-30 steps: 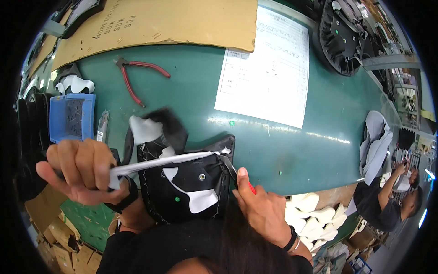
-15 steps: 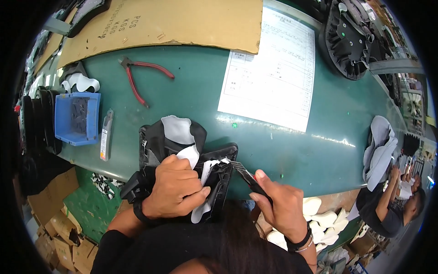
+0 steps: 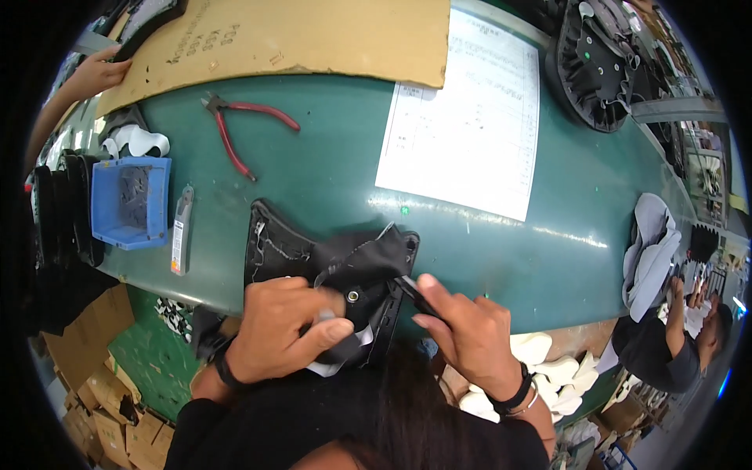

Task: The person trims and finishes upholstered chair backrests by cutting fabric scraps and cardboard with a utility knife and pliers.

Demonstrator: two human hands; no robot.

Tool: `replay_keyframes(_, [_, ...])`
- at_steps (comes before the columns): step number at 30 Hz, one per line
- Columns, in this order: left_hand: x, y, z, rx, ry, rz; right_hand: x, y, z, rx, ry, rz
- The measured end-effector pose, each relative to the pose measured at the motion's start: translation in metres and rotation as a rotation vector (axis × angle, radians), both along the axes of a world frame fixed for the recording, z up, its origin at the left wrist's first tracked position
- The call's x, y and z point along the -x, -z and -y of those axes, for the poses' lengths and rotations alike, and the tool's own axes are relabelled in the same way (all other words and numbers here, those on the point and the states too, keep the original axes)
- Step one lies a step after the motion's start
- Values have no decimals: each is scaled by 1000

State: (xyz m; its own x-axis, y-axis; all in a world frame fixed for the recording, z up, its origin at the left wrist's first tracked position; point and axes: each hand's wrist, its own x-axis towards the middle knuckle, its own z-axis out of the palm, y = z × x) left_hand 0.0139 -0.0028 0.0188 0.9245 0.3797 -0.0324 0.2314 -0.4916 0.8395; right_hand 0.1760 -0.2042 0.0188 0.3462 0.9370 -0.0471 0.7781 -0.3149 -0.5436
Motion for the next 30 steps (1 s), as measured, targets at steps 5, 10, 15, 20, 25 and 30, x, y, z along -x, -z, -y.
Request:
replay_keyframes(5, [-21,-13,19,-324,76,-10,14,3,15,-136,376,-361])
replay_keyframes(10, [-32,23,27,-496,127,56,27,-15,21,-26,325,-272])
replay_keyframes(15, [-36,23,30,-194,-111,131,28,-20,-7,7,243,-119])
replay_keyframes(20, [-48,18,34,38,-295,105,38,-14,-24,175,198,56])
replay_keyframes(25, [-41,11,28,650,-580,59,43,-23,-4,192,146,29])
replay_keyframes(30, [-32,16,21,709,-502,147,25,-17,2,0,222,-47])
